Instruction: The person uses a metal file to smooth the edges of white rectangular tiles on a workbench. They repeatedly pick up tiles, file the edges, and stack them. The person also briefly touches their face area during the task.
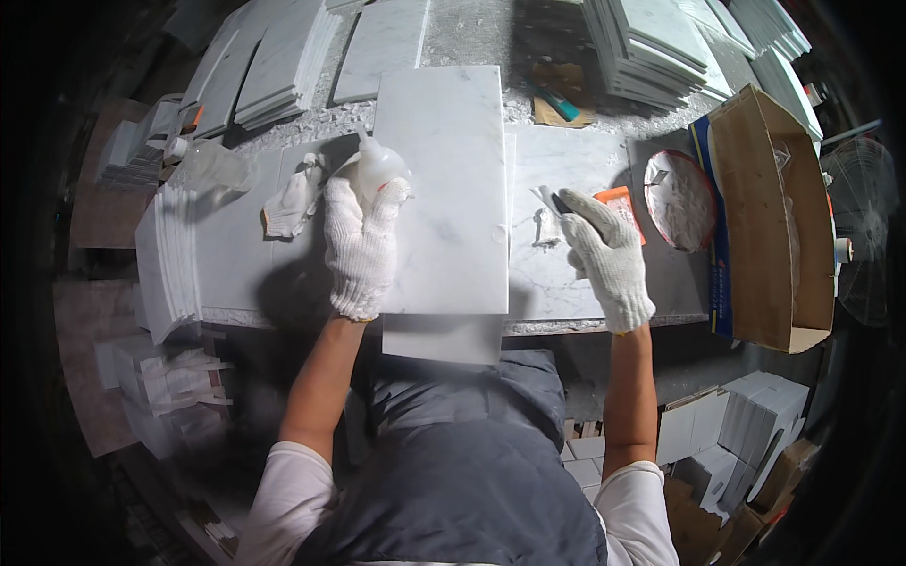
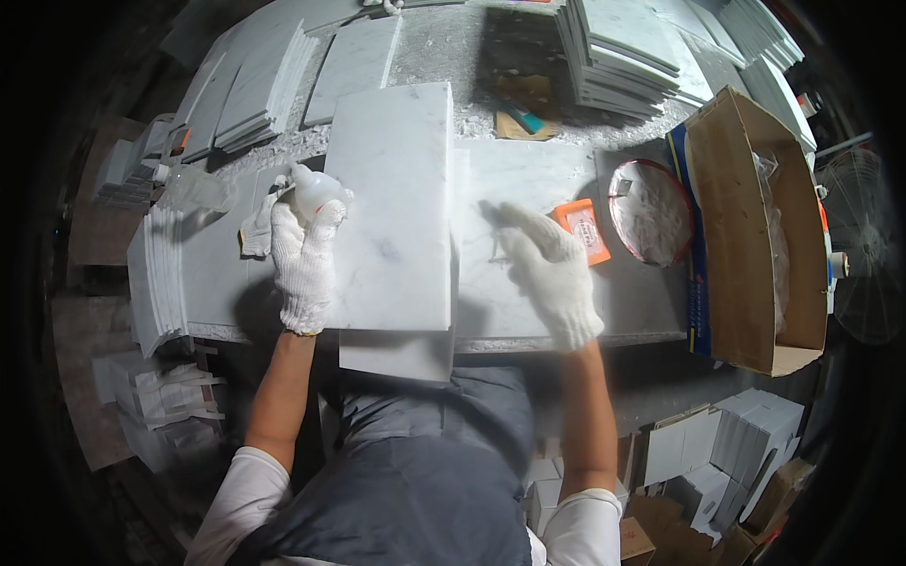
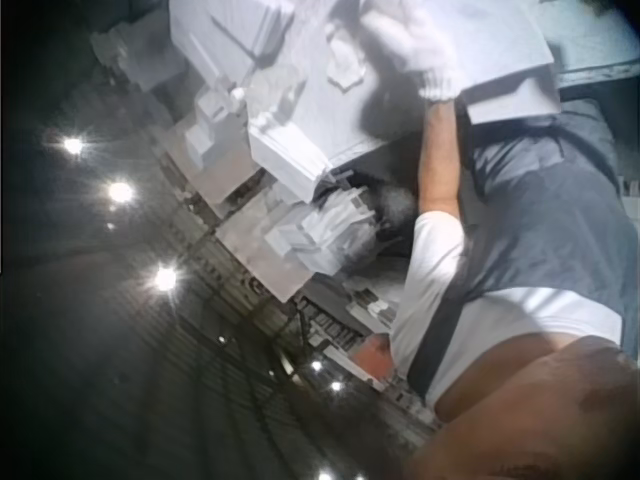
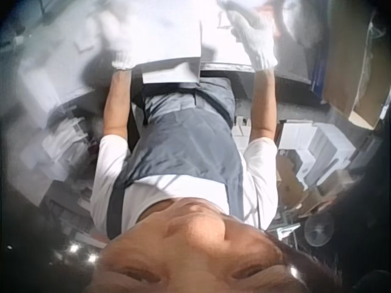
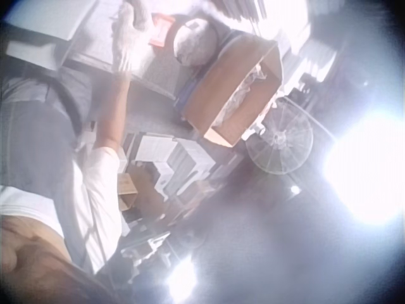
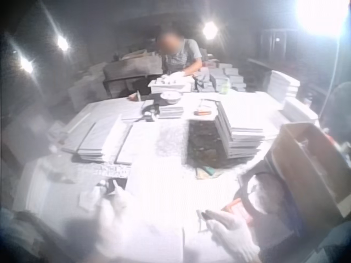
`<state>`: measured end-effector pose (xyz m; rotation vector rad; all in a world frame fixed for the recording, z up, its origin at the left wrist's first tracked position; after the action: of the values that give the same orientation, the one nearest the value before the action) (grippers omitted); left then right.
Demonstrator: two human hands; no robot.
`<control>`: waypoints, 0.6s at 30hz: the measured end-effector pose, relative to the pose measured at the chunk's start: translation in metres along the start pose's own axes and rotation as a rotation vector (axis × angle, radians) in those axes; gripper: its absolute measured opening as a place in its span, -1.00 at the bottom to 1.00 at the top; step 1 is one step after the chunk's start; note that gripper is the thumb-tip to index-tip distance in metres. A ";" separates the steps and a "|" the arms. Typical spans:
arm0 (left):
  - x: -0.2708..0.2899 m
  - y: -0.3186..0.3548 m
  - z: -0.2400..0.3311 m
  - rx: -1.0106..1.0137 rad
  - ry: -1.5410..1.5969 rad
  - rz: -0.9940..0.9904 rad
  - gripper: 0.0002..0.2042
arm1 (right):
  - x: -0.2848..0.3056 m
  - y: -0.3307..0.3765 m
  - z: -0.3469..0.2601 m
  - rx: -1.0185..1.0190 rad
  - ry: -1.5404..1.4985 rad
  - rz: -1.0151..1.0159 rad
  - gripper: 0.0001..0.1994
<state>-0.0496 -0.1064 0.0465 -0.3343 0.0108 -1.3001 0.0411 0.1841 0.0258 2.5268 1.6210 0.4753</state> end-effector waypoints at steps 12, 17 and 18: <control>0.001 0.001 0.003 -0.035 0.039 0.026 -0.55 | -0.039 0.020 -0.036 0.585 0.369 0.088 -0.63; 0.002 0.002 0.004 -0.038 -0.011 0.027 -0.55 | -0.043 0.027 -0.041 0.718 0.674 0.157 -0.55; 0.002 0.002 0.004 -0.046 -0.013 0.031 -0.55 | -0.044 0.027 -0.042 0.729 0.693 0.166 -0.53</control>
<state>-0.0461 -0.1072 0.0504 -0.3800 0.0349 -1.2684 0.0350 0.1297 0.0638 3.2873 2.1101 1.0317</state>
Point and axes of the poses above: each hand's wrist, its own y-axis away from the middle knuckle, its own x-axis out of the back of the hand, z = x × y, the point moved 8 cm from there along -y, towards the middle knuckle, and after that the axes turned 11 degrees about z, right-handed, at the moved point
